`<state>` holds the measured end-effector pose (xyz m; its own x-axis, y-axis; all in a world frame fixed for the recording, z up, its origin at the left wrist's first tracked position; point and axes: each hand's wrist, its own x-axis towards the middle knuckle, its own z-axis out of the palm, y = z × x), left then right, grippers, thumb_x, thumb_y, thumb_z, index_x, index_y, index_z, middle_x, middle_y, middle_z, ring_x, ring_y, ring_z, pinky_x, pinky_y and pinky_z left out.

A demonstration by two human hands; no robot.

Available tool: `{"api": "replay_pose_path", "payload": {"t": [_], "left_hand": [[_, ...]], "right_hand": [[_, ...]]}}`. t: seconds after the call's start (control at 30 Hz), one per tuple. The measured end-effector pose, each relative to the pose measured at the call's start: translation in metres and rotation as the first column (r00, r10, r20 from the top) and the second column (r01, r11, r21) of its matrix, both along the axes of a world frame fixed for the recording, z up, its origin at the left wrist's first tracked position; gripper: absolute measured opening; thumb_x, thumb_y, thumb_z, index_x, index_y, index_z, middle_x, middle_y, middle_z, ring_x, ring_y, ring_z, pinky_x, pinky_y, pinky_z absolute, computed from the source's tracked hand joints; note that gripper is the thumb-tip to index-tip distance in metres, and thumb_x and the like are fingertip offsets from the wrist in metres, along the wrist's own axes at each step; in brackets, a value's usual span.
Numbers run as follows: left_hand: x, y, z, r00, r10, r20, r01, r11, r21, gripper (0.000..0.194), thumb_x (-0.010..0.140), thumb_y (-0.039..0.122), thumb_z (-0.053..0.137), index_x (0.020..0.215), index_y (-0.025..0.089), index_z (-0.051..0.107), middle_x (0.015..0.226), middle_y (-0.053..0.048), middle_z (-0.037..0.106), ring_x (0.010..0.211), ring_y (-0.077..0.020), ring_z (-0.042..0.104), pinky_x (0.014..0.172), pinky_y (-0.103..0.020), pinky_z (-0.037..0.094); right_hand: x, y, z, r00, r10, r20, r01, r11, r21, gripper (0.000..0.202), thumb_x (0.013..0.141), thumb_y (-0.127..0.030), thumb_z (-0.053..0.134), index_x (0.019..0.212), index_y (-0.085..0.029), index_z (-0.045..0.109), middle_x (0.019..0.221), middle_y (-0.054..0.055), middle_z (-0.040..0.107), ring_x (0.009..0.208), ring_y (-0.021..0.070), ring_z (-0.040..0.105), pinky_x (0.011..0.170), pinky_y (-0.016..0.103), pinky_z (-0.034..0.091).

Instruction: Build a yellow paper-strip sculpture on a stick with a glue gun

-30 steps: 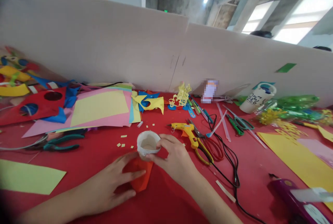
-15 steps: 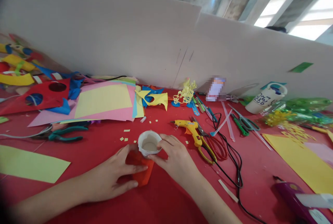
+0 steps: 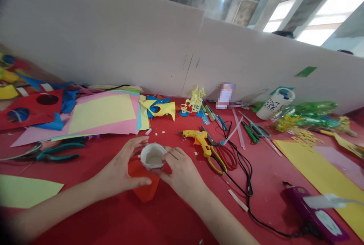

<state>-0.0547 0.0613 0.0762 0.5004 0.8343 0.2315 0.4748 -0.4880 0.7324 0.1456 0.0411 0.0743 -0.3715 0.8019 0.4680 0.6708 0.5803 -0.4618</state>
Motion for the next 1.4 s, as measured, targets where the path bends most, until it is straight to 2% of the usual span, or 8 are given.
{"api": "replay_pose_path", "payload": {"t": [0.27,0.4,0.5,0.57,0.63,0.77,1.0,1.4], "left_hand": [[0.021,0.017,0.001,0.984,-0.136,-0.111,0.149,0.981,0.123,0.052,0.084,0.037,0.051,0.132,0.032,0.033,0.115,-0.005,0.052,0.106,-0.0209,0.051,0.09,-0.038,0.044],[0.02,0.018,-0.003,0.984,-0.094,-0.153,0.118,0.98,0.158,0.053,0.084,0.037,0.051,0.133,0.032,0.032,0.112,-0.005,0.053,0.1,-0.0204,0.054,0.086,-0.037,0.047],[0.019,0.018,-0.004,0.984,-0.067,-0.165,0.096,0.979,0.177,0.053,0.082,0.039,0.052,0.131,0.032,0.034,0.112,-0.005,0.054,0.098,-0.021,0.055,0.085,-0.037,0.048],[0.019,0.019,-0.005,0.985,-0.05,-0.163,0.083,0.976,0.203,0.051,0.081,0.04,0.053,0.129,0.031,0.038,0.112,-0.006,0.055,0.098,-0.022,0.055,0.083,-0.037,0.048],[0.019,0.019,-0.004,0.987,-0.026,-0.157,0.062,0.971,0.23,0.051,0.08,0.041,0.054,0.127,0.03,0.041,0.111,-0.006,0.056,0.099,-0.023,0.055,0.082,-0.038,0.049],[0.018,0.019,-0.002,0.979,-0.023,-0.201,0.072,0.967,0.244,0.05,0.079,0.042,0.054,0.126,0.028,0.042,0.112,-0.006,0.056,0.101,-0.0235,0.055,0.083,-0.037,0.049],[0.015,0.018,-0.003,0.972,-0.029,-0.233,0.088,0.964,0.249,0.053,0.08,0.041,0.054,0.129,0.029,0.038,0.116,-0.008,0.055,0.104,-0.0245,0.054,0.086,-0.039,0.048],[0.014,0.017,-0.009,0.979,-0.05,-0.199,0.096,0.969,0.227,0.057,0.079,0.037,0.055,0.131,0.03,0.034,0.116,-0.008,0.053,0.104,-0.0244,0.053,0.084,-0.04,0.048]], "right_hand": [[0.0,-0.002,0.002,0.986,-0.041,-0.159,0.006,0.977,-0.214,0.031,0.068,-0.019,0.069,0.093,-0.019,0.05,0.094,0.005,0.063,0.089,0.02,0.059,0.076,0.034,0.049],[0.045,0.012,0.018,0.94,-0.036,-0.34,-0.119,0.898,-0.423,0.043,0.073,-0.03,0.064,0.11,-0.022,0.045,0.103,0.005,0.064,0.087,0.0155,0.063,0.076,0.029,0.05],[0.105,0.029,0.02,0.911,-0.379,-0.165,0.319,0.899,-0.3,0.015,0.08,-0.031,0.051,0.083,-0.019,0.059,0.081,0.004,0.068,0.076,0.0168,0.064,0.072,0.029,0.049],[0.143,0.037,0.016,0.759,-0.651,-0.01,0.638,0.747,-0.188,0.015,0.079,-0.026,0.05,0.081,-0.018,0.061,0.078,0.005,0.068,0.075,0.0175,0.065,0.07,0.028,0.048],[0.172,0.044,0.01,0.638,-0.758,0.137,0.77,0.624,-0.132,0.014,0.077,-0.021,0.05,0.079,-0.016,0.063,0.078,0.006,0.069,0.076,0.0185,0.065,0.068,0.027,0.047],[0.196,0.062,0.003,0.596,-0.771,0.224,0.801,0.593,-0.086,0.018,0.077,-0.017,0.048,0.08,-0.015,0.065,0.08,0.009,0.069,0.078,0.0201,0.063,0.069,0.027,0.045],[0.184,0.117,0.005,0.666,-0.648,0.369,0.714,0.697,-0.063,0.019,0.082,-0.02,0.05,0.092,-0.017,0.066,0.1,0.006,0.067,0.102,0.0193,0.055,0.094,0.028,0.033],[0.197,0.167,-0.016,0.488,-0.748,0.45,0.872,0.408,-0.269,0.029,0.088,-0.029,0.051,0.113,-0.015,0.052,0.113,0.008,0.054,0.095,0.0191,0.057,0.079,0.038,0.049]]}}
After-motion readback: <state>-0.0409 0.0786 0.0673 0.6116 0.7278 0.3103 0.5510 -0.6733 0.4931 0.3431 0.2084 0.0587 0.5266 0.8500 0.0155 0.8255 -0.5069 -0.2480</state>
